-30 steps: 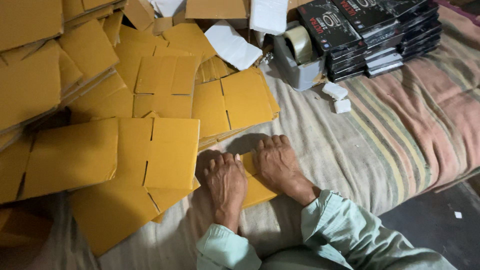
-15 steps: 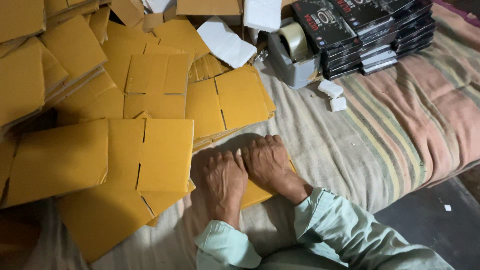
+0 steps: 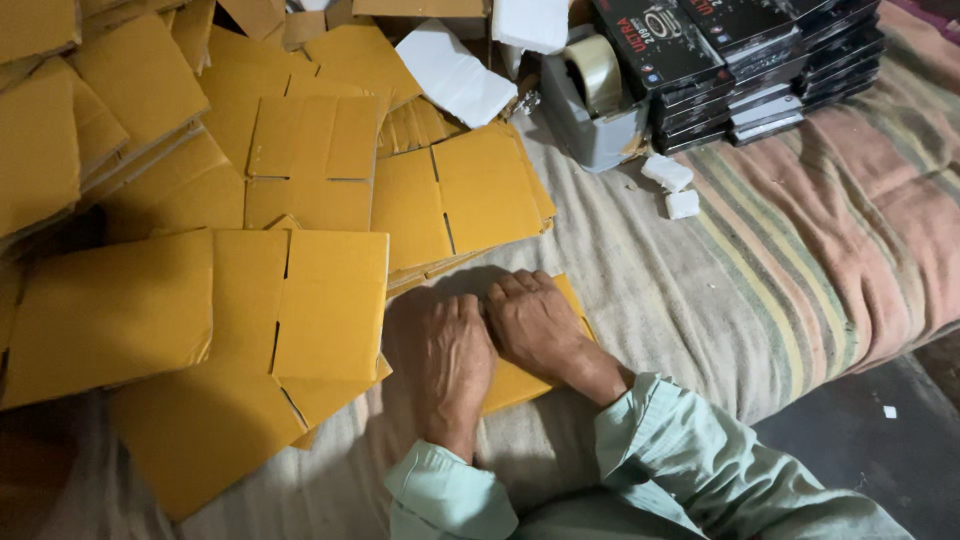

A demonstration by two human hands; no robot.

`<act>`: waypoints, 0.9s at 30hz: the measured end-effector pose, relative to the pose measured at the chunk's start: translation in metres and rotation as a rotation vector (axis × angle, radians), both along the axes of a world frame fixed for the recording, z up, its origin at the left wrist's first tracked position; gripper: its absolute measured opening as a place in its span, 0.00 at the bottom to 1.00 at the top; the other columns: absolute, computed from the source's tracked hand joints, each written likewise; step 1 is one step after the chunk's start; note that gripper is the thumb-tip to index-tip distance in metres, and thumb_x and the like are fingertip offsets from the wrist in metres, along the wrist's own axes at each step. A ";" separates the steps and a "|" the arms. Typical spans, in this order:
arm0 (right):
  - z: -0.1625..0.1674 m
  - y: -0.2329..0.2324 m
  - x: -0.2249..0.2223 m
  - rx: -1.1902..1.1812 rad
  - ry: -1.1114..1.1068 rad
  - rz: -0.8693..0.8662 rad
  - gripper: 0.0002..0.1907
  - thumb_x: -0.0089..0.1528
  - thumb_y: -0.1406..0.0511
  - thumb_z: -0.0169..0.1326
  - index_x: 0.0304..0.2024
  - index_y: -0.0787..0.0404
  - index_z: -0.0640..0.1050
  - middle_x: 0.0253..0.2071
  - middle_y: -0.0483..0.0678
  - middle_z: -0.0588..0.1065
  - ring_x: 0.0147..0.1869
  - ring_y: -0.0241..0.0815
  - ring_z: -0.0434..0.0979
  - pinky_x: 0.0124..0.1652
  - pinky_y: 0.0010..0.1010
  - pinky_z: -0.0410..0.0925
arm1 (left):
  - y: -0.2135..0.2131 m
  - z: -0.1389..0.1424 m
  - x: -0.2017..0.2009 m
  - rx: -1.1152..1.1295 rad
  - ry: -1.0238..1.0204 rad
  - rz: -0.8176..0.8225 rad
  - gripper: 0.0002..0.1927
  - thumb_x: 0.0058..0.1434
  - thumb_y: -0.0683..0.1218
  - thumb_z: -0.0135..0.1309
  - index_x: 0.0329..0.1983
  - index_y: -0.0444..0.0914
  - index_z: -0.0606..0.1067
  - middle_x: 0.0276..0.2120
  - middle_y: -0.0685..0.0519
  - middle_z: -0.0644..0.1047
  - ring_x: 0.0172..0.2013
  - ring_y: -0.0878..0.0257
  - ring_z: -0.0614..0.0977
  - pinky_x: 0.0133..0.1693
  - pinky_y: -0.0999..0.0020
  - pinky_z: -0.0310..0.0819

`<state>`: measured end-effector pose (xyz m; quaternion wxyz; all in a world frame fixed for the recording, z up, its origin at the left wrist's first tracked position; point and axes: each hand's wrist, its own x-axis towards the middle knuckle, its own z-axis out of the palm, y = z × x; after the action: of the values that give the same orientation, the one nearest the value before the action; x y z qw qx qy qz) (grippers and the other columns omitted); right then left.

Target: The person folds flat die-cut cardboard boxes into open cartons on a bed, pressing the creases and sides flat by hand, and stacks each finished box with a pile of folded boxes. The person repeats this folding cycle with one box at a time throughout the episode.

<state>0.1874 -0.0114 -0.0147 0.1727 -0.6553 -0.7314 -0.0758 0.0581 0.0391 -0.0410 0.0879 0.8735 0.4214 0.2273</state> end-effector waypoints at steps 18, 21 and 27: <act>0.003 -0.001 -0.002 -0.128 -0.042 -0.068 0.13 0.64 0.58 0.51 0.33 0.60 0.78 0.34 0.55 0.76 0.44 0.56 0.75 0.45 0.47 0.64 | 0.000 0.008 0.001 -0.115 0.143 0.089 0.13 0.71 0.48 0.42 0.38 0.37 0.75 0.38 0.43 0.80 0.45 0.46 0.79 0.51 0.47 0.69; 0.003 0.001 -0.001 -0.111 0.000 -0.108 0.15 0.65 0.56 0.51 0.34 0.62 0.78 0.35 0.56 0.76 0.44 0.56 0.75 0.47 0.46 0.65 | 0.002 0.005 0.000 -0.069 0.140 0.055 0.12 0.70 0.48 0.43 0.38 0.37 0.75 0.38 0.42 0.79 0.44 0.46 0.79 0.50 0.46 0.69; -0.003 0.001 0.003 -0.060 0.056 0.005 0.14 0.62 0.57 0.52 0.34 0.62 0.78 0.36 0.56 0.76 0.45 0.56 0.75 0.47 0.46 0.65 | 0.000 -0.003 -0.001 -0.077 0.042 -0.011 0.09 0.65 0.44 0.45 0.40 0.37 0.74 0.38 0.43 0.79 0.46 0.45 0.79 0.52 0.45 0.68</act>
<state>0.1902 -0.0107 -0.0175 0.1735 -0.6604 -0.7298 -0.0352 0.0567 0.0395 -0.0437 0.1139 0.8763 0.4269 0.1922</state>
